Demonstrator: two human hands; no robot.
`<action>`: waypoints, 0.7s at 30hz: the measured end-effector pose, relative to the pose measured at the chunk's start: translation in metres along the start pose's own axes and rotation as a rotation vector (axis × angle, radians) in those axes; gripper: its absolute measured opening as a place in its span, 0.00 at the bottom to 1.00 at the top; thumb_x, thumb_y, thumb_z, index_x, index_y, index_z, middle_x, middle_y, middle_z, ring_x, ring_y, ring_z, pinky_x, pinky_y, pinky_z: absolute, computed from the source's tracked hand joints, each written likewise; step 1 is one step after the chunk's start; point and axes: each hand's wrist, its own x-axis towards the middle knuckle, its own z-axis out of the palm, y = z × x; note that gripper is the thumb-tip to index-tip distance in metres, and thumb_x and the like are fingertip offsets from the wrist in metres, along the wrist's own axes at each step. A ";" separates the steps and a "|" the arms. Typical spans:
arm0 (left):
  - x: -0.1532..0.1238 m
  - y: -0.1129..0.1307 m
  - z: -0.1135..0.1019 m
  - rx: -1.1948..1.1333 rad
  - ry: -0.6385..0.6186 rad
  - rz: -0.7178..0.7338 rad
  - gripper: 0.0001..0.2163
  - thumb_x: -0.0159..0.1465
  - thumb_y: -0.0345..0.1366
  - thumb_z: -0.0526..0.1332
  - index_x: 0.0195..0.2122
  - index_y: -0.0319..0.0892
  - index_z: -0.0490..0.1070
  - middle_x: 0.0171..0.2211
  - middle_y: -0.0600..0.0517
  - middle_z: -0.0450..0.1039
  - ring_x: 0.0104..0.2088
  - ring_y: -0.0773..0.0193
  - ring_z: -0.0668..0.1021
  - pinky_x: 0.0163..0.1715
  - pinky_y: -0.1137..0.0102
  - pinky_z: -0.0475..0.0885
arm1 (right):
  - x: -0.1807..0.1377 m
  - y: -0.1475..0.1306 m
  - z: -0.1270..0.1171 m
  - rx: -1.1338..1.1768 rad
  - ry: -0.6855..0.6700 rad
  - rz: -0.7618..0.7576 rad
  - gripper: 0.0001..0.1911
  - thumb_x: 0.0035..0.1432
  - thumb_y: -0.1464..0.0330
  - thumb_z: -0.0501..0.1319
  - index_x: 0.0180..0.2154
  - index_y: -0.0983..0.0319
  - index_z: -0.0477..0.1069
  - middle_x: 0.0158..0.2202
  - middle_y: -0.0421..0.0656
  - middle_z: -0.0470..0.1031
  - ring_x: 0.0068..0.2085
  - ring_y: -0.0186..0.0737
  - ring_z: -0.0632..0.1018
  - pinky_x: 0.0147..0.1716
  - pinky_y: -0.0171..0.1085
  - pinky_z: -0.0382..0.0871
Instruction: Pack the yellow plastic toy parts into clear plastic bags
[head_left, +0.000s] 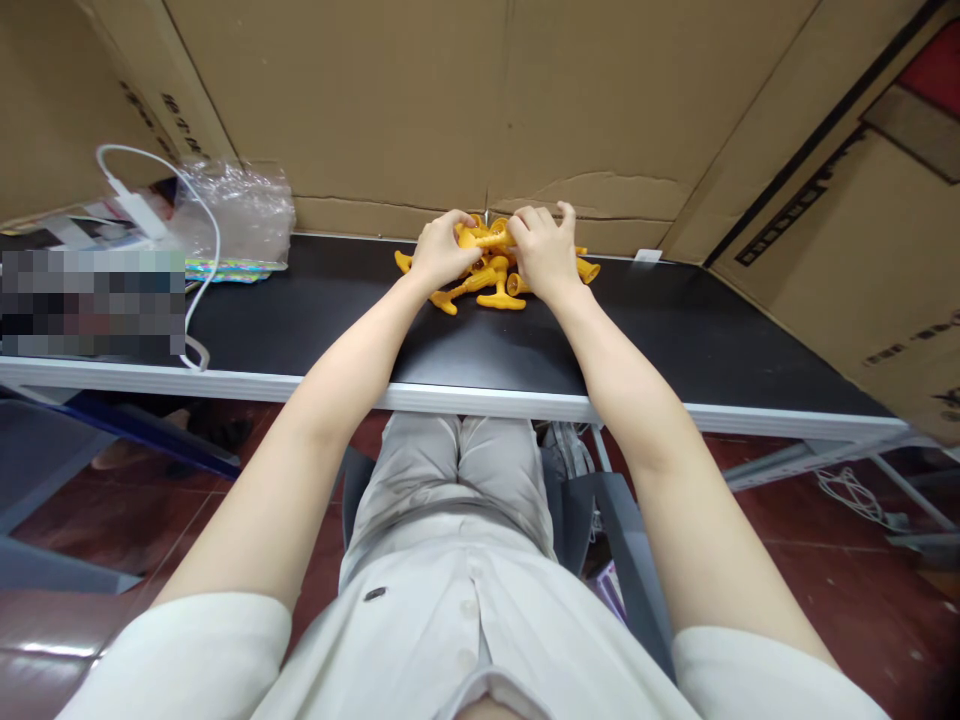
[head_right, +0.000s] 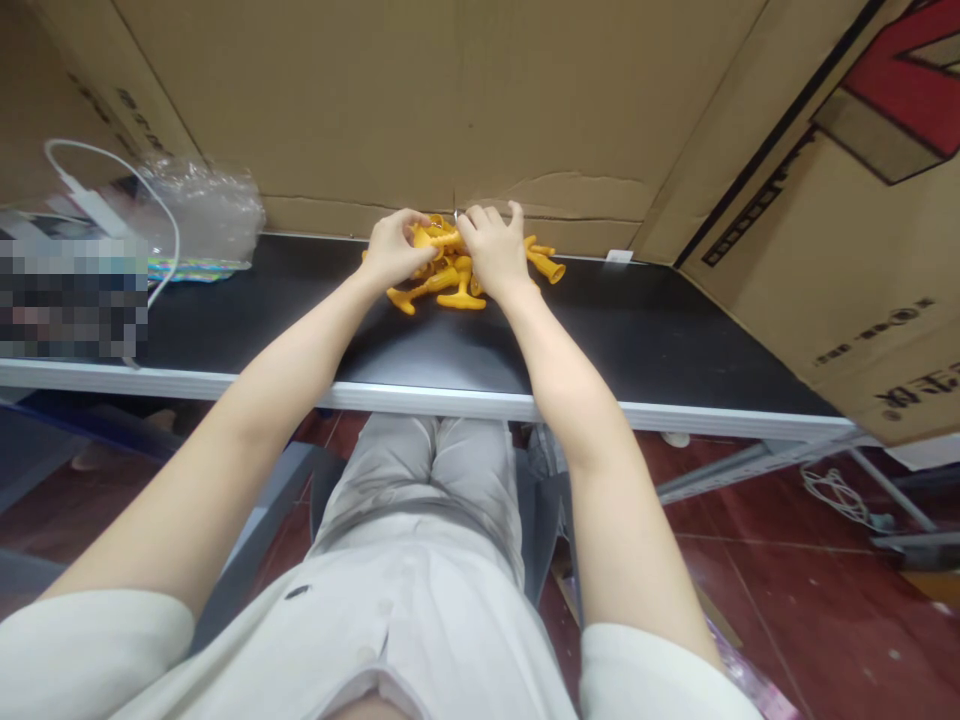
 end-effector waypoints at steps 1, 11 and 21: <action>0.000 0.000 0.000 0.001 -0.006 -0.010 0.17 0.57 0.31 0.67 0.49 0.46 0.77 0.41 0.49 0.83 0.45 0.51 0.84 0.53 0.60 0.78 | 0.000 -0.001 -0.001 -0.002 -0.009 0.000 0.25 0.77 0.72 0.42 0.61 0.62 0.74 0.65 0.55 0.77 0.68 0.59 0.75 0.75 0.70 0.52; -0.017 0.025 -0.024 0.232 -0.031 0.079 0.23 0.65 0.34 0.62 0.62 0.52 0.76 0.60 0.44 0.81 0.64 0.40 0.81 0.62 0.52 0.75 | -0.002 -0.002 0.000 0.074 -0.057 0.024 0.26 0.75 0.69 0.49 0.66 0.68 0.71 0.64 0.61 0.78 0.67 0.63 0.75 0.76 0.72 0.48; -0.017 0.020 -0.019 0.213 -0.039 0.138 0.26 0.63 0.31 0.63 0.63 0.53 0.76 0.60 0.45 0.82 0.63 0.40 0.82 0.60 0.54 0.77 | -0.001 0.002 0.008 0.091 -0.105 0.043 0.25 0.73 0.72 0.49 0.64 0.65 0.72 0.61 0.59 0.81 0.63 0.62 0.78 0.75 0.74 0.49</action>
